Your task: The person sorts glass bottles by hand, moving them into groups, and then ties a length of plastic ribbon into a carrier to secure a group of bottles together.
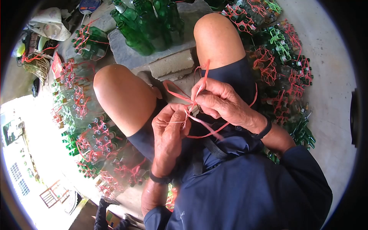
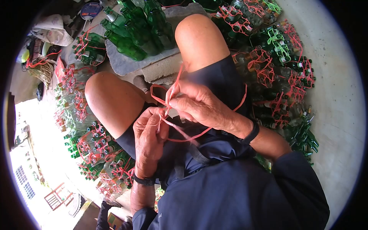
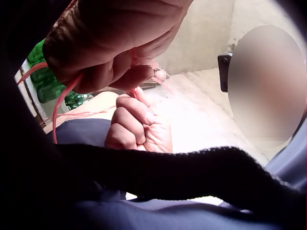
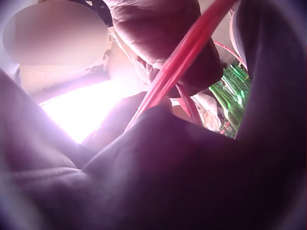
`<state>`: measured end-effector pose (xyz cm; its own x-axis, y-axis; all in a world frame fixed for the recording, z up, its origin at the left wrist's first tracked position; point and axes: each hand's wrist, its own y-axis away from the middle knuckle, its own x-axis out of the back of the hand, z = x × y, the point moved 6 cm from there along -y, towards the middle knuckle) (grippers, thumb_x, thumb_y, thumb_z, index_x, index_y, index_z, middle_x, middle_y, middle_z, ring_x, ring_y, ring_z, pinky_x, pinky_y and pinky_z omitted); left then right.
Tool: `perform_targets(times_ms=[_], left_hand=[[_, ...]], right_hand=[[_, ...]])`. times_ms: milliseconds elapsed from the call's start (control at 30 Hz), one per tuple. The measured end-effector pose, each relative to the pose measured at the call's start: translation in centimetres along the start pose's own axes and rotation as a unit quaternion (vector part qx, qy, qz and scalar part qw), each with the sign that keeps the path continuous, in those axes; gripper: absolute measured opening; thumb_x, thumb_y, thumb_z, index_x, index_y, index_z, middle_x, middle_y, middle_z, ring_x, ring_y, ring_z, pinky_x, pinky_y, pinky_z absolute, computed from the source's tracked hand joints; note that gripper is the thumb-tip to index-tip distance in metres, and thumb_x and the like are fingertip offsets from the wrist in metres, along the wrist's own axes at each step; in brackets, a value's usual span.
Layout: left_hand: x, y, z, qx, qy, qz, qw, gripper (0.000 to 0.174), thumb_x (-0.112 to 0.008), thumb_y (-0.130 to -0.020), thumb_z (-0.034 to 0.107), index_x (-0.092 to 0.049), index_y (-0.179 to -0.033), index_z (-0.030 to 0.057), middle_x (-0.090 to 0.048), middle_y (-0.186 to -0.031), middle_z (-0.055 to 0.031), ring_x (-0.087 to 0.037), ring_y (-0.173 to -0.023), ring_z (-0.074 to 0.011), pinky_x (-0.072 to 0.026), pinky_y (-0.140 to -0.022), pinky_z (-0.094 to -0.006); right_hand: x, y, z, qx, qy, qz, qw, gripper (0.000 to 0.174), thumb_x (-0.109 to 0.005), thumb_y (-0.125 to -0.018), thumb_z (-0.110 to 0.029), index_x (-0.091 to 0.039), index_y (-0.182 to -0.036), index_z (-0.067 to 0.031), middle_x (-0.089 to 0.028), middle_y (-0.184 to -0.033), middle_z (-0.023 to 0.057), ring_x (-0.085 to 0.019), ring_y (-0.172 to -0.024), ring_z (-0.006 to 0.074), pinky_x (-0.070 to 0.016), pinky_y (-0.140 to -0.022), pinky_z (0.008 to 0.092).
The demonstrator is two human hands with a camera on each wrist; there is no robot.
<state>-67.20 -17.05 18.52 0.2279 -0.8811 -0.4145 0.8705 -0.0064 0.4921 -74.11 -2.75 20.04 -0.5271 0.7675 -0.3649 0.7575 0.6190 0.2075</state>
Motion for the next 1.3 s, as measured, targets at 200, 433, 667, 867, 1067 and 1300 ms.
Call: perform_targets(times_ms=[200,433,667,867,1067,1300], left_hand=[[-0.6,0.3,1.0,-0.064,-0.024,-0.011,0.998,0.017,-0.064,-0.1,0.016,-0.063,-0.107,0.0,-0.055,-0.072,0.005,-0.04,-0.055,-0.0022,-0.0278,-0.049,-0.0187],[-0.8,0.9,2.0,-0.141,-0.157,0.011,0.977,0.027,-0.068,-0.098,0.008,-0.064,-0.122,-0.0011,-0.062,-0.077,0.003,-0.052,-0.066,-0.0016,-0.0394,-0.056,-0.0173],[-0.5,1.0,2.1,-0.16,-0.19,0.038,0.968,0.018,-0.067,-0.099,0.009,-0.07,-0.113,-0.001,-0.067,-0.079,-0.0001,-0.053,-0.065,-0.0021,-0.042,-0.056,-0.0187],[-0.1,0.7,1.4,-0.088,-0.067,0.024,0.994,0.018,-0.064,-0.101,0.018,-0.068,-0.107,0.0013,-0.063,-0.074,0.0002,-0.051,-0.058,-0.0034,-0.036,-0.05,-0.0188],[0.0,0.6,0.8,-0.02,-0.004,0.029,0.999,0.018,-0.065,-0.1,0.022,-0.066,-0.102,0.0037,-0.06,-0.066,-0.0005,-0.045,-0.051,-0.0033,-0.0296,-0.046,-0.0204],[-0.1,0.0,-0.5,0.062,0.059,0.024,0.996,0.019,-0.06,-0.101,0.023,-0.066,-0.098,0.0052,-0.055,-0.06,-0.0001,-0.034,-0.045,-0.0037,-0.0237,-0.043,-0.0224]], right_hand=[[0.1,0.0,0.1,0.007,0.008,0.002,1.0,0.01,-0.053,-0.104,-0.014,-0.059,-0.106,-0.0058,-0.048,-0.071,-0.0048,-0.043,-0.057,0.002,-0.0359,-0.052,0.0206],[0.1,0.1,0.0,0.001,0.015,-0.013,1.0,0.011,-0.055,-0.105,-0.016,-0.059,-0.107,-0.0059,-0.053,-0.078,-0.0043,-0.043,-0.059,0.0014,-0.036,-0.053,0.0188],[0.0,0.3,-0.3,0.015,0.036,-0.007,0.999,0.011,-0.055,-0.105,-0.014,-0.059,-0.108,-0.0056,-0.051,-0.078,-0.0049,-0.042,-0.06,0.001,-0.0349,-0.053,0.0187],[0.0,0.3,-0.5,0.048,0.06,0.0,0.997,0.009,-0.053,-0.105,-0.012,-0.059,-0.106,-0.0053,-0.052,-0.077,-0.0031,-0.047,-0.061,0.0026,-0.0402,-0.055,0.021],[-0.2,0.4,-1.1,0.098,0.096,0.012,0.99,0.008,-0.053,-0.104,-0.008,-0.059,-0.107,-0.0047,-0.055,-0.081,-0.0019,-0.05,-0.064,0.003,-0.0436,-0.058,0.0217],[-0.2,0.4,-1.0,0.114,0.108,0.008,0.988,0.007,-0.054,-0.103,-0.006,-0.059,-0.107,-0.0034,-0.06,-0.092,0.0002,-0.054,-0.069,0.0036,-0.0469,-0.062,0.022]])
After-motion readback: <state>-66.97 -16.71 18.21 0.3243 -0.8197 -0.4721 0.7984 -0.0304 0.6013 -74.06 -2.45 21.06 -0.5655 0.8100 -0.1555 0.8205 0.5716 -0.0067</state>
